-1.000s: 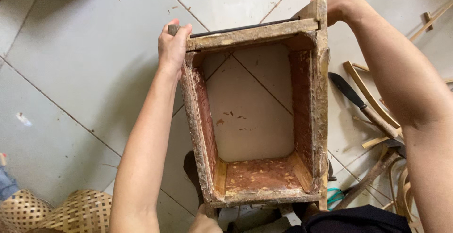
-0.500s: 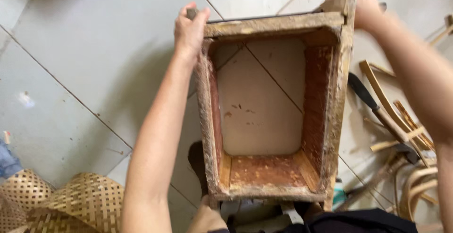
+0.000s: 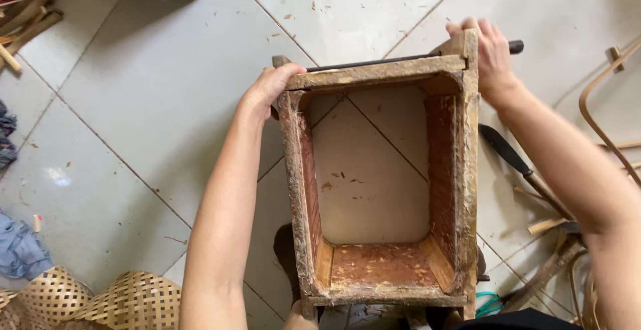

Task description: The person sits on the floor fitting a woven bamboo sheet inside a wooden basket frame, bending and tucking a flexible bamboo strip around the rim to secure the woven liner, then trimming excess material with scissors. They reposition the frame repeatedly while pressing the liner edges into place.

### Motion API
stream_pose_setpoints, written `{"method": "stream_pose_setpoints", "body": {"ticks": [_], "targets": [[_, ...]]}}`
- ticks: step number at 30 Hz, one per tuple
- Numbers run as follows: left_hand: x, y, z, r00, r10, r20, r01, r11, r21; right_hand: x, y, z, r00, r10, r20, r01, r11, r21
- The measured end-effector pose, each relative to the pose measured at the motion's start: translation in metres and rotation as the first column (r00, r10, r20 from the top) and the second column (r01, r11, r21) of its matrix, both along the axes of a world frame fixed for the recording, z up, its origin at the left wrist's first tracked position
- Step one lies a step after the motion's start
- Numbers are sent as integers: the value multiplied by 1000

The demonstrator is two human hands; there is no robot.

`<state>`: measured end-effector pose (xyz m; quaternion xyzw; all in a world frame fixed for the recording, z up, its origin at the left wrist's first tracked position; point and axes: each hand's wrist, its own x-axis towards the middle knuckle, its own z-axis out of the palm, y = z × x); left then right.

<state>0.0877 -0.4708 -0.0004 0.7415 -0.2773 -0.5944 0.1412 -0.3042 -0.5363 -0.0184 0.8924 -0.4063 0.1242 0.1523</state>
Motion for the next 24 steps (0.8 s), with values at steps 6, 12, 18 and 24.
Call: {"method": "stream_pose_setpoints", "body": {"ticks": [6, 12, 18, 24], "targets": [[-8, 1, 12, 998, -29, 58, 27, 999, 39, 7, -24, 32, 891, -149, -429, 451, 397, 799], [-14, 7, 28, 999, 9, -40, -11, 999, -46, -9, -1, 19, 999, -8, 47, -1, 982, 188], [-20, 11, 16, 996, 62, -63, -66, 996, -57, -24, 4, 21, 993, -112, -48, 118, 801, 587], [-44, 24, 23, 528, 229, 818, 603, 578, -551, -9, -12, 50, 930, -157, -332, 367, 424, 828]]}}
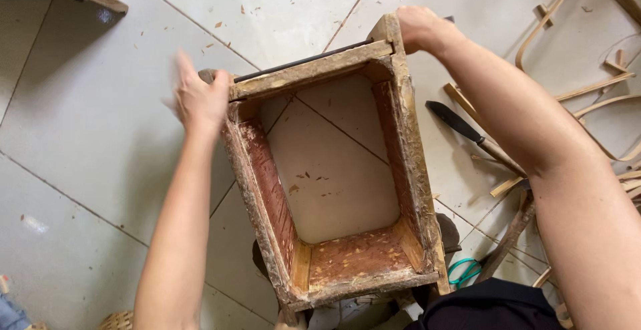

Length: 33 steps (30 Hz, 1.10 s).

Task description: The person sits on the floor fitting a woven bamboo sheet inside a wooden basket frame, bending and tucking a flexible bamboo strip around the rim to secure the woven liner, then trimming excess material with scissors. They reposition the frame repeatedly while pressing the liner edges into place.

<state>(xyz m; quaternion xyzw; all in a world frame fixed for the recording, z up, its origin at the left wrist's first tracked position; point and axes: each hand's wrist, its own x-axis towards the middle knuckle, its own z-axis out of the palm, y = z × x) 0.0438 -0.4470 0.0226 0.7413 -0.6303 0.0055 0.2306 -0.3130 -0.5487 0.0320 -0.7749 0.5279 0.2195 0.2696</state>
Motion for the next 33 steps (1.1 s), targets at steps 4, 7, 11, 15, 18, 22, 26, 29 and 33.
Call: {"method": "stream_pose_setpoints", "body": {"ticks": [4, 7, 11, 15, 18, 22, 26, 29, 33], "targets": [[-28, 12, 12, 813, -470, 343, 490, 871, 30, -26, 18, -12, 997, 50, 60, -28, 944, -328], [-34, 12, 11, 780, -585, 222, 514, 802, 304, -58, 34, -19, 972, -94, 213, 179, 887, -425], [-23, 9, -2, 788, -560, 256, 461, 812, 357, -117, 88, -18, 971, -171, 169, 228, 878, -420], [17, 21, -4, 893, -424, 147, 330, 842, 427, -164, 184, -10, 933, -313, 174, 355, 880, -317], [57, 51, 12, 939, -286, 189, 205, 910, 361, -199, 269, -3, 851, -508, 135, 525, 831, -182], [80, 124, 29, 984, 4, 177, -77, 910, 407, -230, 384, -2, 599, -760, 251, 742, 645, 180], [63, 220, 33, 961, 229, 156, -276, 780, 561, -232, 494, -17, 535, -827, 170, 813, 559, 161], [43, 292, 32, 958, 257, 130, -283, 755, 591, -226, 562, -27, 521, -779, 348, 816, 574, 64], [15, 381, 53, 970, 241, -20, -188, 804, 564, -217, 624, -28, 600, -596, 533, 775, 599, -202]]}}
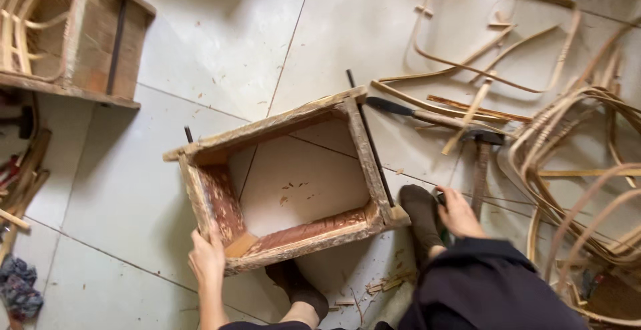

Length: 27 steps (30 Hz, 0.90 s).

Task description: The person sits on the floor fitting a woven bamboo sheet inside a wooden basket frame, bending and tucking a flexible bamboo strip around the rim to secure the woven liner, then trimming excess material with scissors. They reposition the frame repeatedly while pressing the liner edges into place.

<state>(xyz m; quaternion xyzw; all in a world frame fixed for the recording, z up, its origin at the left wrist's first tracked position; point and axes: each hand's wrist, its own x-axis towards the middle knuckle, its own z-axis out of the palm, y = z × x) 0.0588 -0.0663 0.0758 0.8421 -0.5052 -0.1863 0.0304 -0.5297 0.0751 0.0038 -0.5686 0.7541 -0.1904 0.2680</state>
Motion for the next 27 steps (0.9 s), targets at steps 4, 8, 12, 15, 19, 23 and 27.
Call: {"method": "stream_pose_setpoints", "body": {"ticks": [4, 8, 12, 15, 19, 23, 27], "targets": [[-63, 80, 37, 716, -314, 624, 634, 666, -393, 5, 35, 11, 952, -36, -303, -31, 977, -212], [-147, 124, 57, 711, -689, 142, 661, 585, -470, -11, 103, 52, 993, -109, -36, 113, 984, 138], [-221, 146, 53, 608, -783, -133, 710, 611, -351, -16, 180, 101, 993, -105, -54, 97, 986, -132], [-246, 146, 42, 572, -780, -253, 740, 624, -252, -20, 223, 127, 988, -157, 11, 156, 963, -222], [-258, 160, 21, 548, -758, -354, 764, 626, -156, -59, 300, 146, 936, -331, -123, 257, 876, -408], [-260, 164, 17, 536, -754, -379, 781, 613, -116, -103, 370, 140, 789, -600, -135, 538, 779, -321], [-258, 148, 21, 541, -740, -400, 780, 619, -91, -103, 376, 112, 717, -697, 17, 677, 692, -250]]}}
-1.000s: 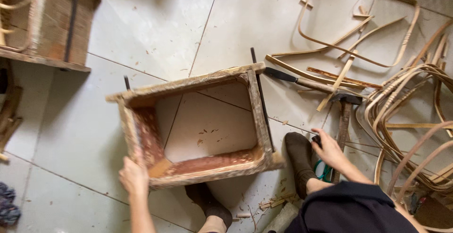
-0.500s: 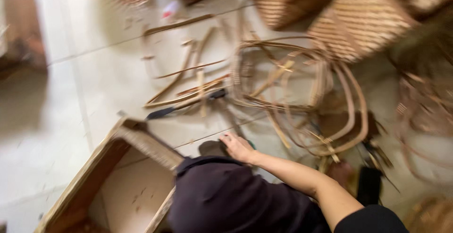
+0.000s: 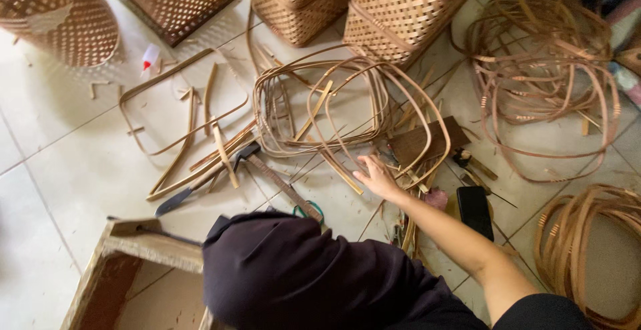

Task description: The person sits on the floor fitting a woven bamboo sheet inside a wooden basket frame, bending and tucking a flexible bamboo strip around the rim to secure the woven liner, then trimming excess material with scissors. They reposition the frame repeatedly while pressing the liner edges into place.

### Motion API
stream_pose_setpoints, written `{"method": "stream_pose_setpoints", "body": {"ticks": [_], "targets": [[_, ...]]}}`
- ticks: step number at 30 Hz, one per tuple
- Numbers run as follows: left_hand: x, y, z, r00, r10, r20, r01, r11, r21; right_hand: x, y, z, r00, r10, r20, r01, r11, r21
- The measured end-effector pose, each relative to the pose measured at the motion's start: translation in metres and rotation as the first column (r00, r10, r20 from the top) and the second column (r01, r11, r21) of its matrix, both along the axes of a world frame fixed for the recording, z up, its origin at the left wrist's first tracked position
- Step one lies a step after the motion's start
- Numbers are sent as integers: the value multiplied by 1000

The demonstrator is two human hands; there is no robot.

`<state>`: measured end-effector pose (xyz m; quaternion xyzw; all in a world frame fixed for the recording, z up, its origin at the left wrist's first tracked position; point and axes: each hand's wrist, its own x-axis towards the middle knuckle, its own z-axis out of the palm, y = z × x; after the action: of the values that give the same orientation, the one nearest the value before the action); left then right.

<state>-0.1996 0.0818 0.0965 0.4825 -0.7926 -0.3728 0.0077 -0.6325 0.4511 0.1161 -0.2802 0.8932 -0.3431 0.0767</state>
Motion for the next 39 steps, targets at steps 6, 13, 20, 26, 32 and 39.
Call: {"method": "stream_pose_setpoints", "body": {"ticks": [6, 13, 20, 26, 32, 39], "targets": [[12, -14, -1, 1000, 18, -7, -18, 999, 28, 0, -27, -20, 988, -146, 56, 144, 989, 39], [9, -13, -2, 1000, 10, -3, -9, 996, 90, 31, -11, -3, 972, -203, -114, 195, 978, -78], [5, -13, 3, 1000, 8, 2, -8, 995, 102, 66, -21, 0, 993, -75, -94, 73, 997, -28], [3, -14, 9, 999, 19, -28, -16, 995, 98, 40, -34, -28, 971, -177, -160, 185, 982, 39], [17, -19, 22, 995, 21, -99, -16, 999, 51, 43, -42, -36, 940, -272, -206, 289, 956, 55], [27, -40, 125, 914, -321, -248, 89, 755, -649, 78, -31, 19, 901, 111, -419, -136, 990, -29]]}}
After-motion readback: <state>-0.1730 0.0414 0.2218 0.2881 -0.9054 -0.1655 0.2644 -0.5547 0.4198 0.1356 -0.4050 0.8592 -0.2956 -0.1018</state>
